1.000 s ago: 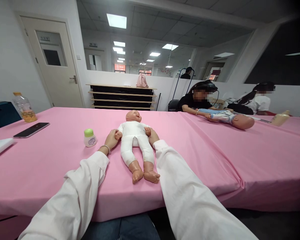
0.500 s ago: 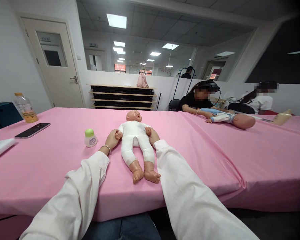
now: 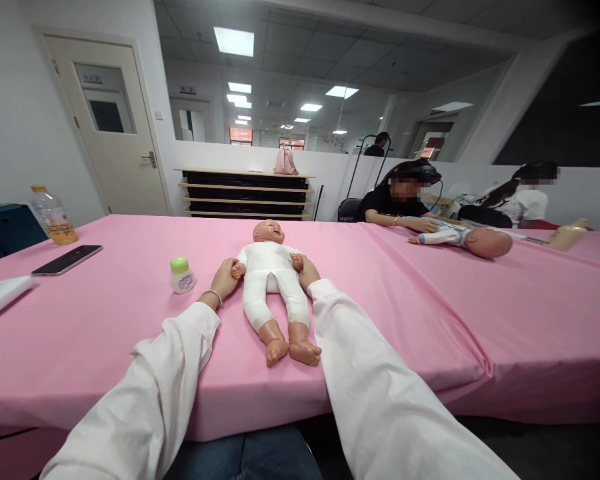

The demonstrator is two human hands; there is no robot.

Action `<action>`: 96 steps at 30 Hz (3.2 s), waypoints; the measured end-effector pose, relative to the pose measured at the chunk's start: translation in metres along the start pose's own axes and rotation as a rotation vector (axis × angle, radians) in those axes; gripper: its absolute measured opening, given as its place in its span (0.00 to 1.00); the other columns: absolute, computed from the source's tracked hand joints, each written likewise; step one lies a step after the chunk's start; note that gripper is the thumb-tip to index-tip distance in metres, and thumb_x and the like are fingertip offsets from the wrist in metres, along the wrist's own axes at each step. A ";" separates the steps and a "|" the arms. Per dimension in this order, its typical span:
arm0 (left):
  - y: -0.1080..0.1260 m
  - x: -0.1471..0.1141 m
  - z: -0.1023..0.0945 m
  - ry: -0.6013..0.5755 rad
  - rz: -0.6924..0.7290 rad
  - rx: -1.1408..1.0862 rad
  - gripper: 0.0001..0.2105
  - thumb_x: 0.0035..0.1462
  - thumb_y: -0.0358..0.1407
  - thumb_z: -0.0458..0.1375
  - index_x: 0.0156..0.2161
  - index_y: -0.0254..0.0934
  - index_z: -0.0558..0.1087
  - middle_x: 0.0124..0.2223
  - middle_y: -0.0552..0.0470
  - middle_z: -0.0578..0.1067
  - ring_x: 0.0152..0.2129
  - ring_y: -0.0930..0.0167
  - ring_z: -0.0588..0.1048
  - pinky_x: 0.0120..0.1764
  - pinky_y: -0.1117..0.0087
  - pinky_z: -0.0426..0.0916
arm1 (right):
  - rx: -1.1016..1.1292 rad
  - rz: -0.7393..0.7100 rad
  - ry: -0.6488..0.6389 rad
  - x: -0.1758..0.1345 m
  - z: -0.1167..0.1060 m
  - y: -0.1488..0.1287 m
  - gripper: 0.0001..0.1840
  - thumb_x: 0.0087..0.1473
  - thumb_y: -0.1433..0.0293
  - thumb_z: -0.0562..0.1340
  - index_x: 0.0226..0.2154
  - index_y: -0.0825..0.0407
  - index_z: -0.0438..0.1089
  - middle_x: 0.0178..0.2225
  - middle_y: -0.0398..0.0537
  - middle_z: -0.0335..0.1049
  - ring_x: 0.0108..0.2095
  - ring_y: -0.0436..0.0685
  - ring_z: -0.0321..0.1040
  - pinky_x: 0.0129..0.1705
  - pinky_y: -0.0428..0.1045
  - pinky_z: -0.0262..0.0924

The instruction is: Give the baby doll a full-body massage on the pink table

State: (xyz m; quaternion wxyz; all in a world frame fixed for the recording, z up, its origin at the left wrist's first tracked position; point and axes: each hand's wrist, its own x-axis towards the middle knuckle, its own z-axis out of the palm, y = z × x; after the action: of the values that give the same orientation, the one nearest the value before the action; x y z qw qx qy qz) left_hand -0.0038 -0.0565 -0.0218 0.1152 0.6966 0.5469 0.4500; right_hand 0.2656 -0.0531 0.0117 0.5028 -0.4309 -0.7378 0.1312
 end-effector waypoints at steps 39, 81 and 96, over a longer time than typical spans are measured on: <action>0.010 0.002 -0.004 0.008 -0.003 0.043 0.14 0.49 0.25 0.51 0.43 0.35 0.66 0.43 0.46 0.70 0.39 0.69 0.70 0.43 0.67 0.66 | 0.050 0.025 0.015 0.010 0.007 0.031 0.26 0.40 0.59 0.65 0.44 0.52 0.69 0.47 0.55 0.71 0.50 0.66 0.66 0.56 0.59 0.58; -0.006 0.098 0.042 0.149 -0.339 -0.026 0.28 0.58 0.42 0.49 0.62 0.36 0.53 0.51 0.40 0.71 0.42 0.57 0.74 0.38 0.62 0.66 | -0.106 0.245 0.313 0.069 0.025 0.090 0.38 0.54 0.54 0.53 0.61 0.56 0.46 0.59 0.64 0.55 0.56 0.68 0.59 0.54 0.62 0.57; 0.009 0.030 0.010 0.185 -0.148 0.000 0.19 0.51 0.34 0.55 0.49 0.36 0.67 0.43 0.44 0.76 0.39 0.63 0.74 0.40 0.67 0.66 | -0.071 0.110 0.268 0.021 0.018 0.053 0.39 0.49 0.69 0.55 0.61 0.62 0.42 0.62 0.66 0.48 0.62 0.60 0.51 0.60 0.58 0.51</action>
State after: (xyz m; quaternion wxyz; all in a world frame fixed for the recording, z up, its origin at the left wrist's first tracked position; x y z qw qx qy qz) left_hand 0.0098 -0.0307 -0.0063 0.0971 0.6099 0.6049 0.5027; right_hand 0.2751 -0.0012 -0.0168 0.5732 -0.5017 -0.6437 0.0737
